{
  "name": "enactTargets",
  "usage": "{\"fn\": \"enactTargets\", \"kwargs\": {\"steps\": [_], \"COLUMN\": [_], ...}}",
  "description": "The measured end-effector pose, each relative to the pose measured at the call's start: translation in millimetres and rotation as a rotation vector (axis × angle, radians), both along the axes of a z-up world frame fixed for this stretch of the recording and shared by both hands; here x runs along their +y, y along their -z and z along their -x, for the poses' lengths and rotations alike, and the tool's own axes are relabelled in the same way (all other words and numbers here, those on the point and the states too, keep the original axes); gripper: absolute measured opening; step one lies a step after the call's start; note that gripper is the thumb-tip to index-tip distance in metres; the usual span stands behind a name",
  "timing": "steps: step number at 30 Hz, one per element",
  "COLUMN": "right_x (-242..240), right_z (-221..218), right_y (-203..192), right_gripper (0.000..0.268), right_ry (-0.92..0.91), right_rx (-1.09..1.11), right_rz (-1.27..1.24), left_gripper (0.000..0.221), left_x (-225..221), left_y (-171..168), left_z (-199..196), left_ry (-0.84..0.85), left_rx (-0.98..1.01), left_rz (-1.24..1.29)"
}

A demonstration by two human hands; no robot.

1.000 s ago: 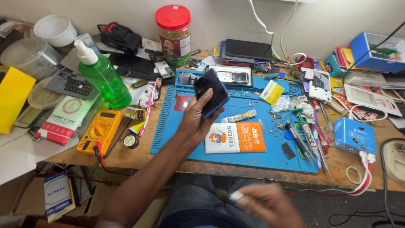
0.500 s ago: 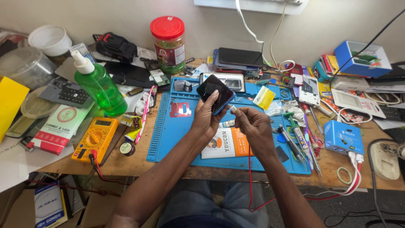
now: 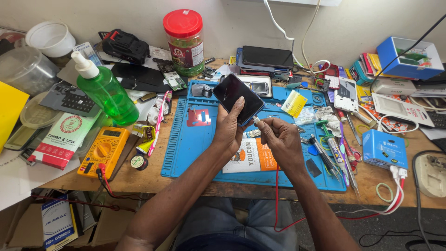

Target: The person repairs a disassembled smartphone by connecting internal components, attaching a back cover, and testing the device with a charging cable. They then handle a second white smartphone, applying a small amount of adhesive to its interior.

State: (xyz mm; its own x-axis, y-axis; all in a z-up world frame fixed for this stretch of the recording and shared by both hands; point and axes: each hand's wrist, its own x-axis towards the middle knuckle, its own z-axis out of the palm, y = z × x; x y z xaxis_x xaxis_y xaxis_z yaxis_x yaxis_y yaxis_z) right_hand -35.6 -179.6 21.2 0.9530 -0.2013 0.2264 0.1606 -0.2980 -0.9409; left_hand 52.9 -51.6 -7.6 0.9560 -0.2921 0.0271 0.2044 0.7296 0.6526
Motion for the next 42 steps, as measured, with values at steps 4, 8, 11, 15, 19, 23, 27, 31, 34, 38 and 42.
{"fn": "enactTargets", "kwargs": {"steps": [4,8,11,15,19,23,27,31,34,38,42], "right_x": [-4.4,-12.6,-13.8,-10.1,-6.9,-4.9,-5.7,-11.3,-16.2,-19.0,-6.4], "right_z": [2.2,1.8,2.7,6.2,8.6,12.1,14.1,11.2,12.4,22.8,28.5], "right_y": [-2.1,-3.7,-0.4,7.7,11.0,9.8,12.1,17.0,21.2,18.7,12.6], "right_gripper": [0.023,0.024,0.023,0.023,0.022,0.021,0.020,0.022,0.022,0.022,0.022], "right_ry": [0.069,0.098,0.102,0.129,0.133,0.168,0.134,0.038,-0.003,0.040,0.009], "right_rx": [0.047,0.119,0.121,0.084,0.123,0.101,0.097,0.087,0.052,0.013,-0.019], "right_rz": [0.075,0.115,0.129,0.110,0.042,0.087,-0.007,-0.237,-0.298,-0.437,-0.390], "left_gripper": [0.061,0.071,0.069,0.065,0.058,0.055,0.051,0.048,0.045,0.029,0.019], "left_x": [2.3,1.3,-1.8,-4.1,-1.8,-5.2,-5.5,-3.7,-0.4,12.8,20.1], "left_y": [-1.0,-0.4,3.3,11.2,18.2,23.5,27.2,19.9,9.4,-2.2,-0.8], "left_z": [2.8,2.4,1.9,2.9,2.0,-0.7,-2.5,-0.6,0.3,-6.7,-17.2], "left_ry": [-0.003,-0.016,-0.032,-0.069,-0.118,-0.079,-0.058,-0.013,0.020,0.081,0.125], "left_rx": [-0.099,-0.218,-0.253,-0.285,-0.364,-0.307,-0.280,-0.235,-0.201,0.000,0.177], "left_rz": [-0.038,-0.081,-0.111,-0.167,-0.370,-0.311,-0.224,-0.231,-0.129,-0.066,0.081]}}
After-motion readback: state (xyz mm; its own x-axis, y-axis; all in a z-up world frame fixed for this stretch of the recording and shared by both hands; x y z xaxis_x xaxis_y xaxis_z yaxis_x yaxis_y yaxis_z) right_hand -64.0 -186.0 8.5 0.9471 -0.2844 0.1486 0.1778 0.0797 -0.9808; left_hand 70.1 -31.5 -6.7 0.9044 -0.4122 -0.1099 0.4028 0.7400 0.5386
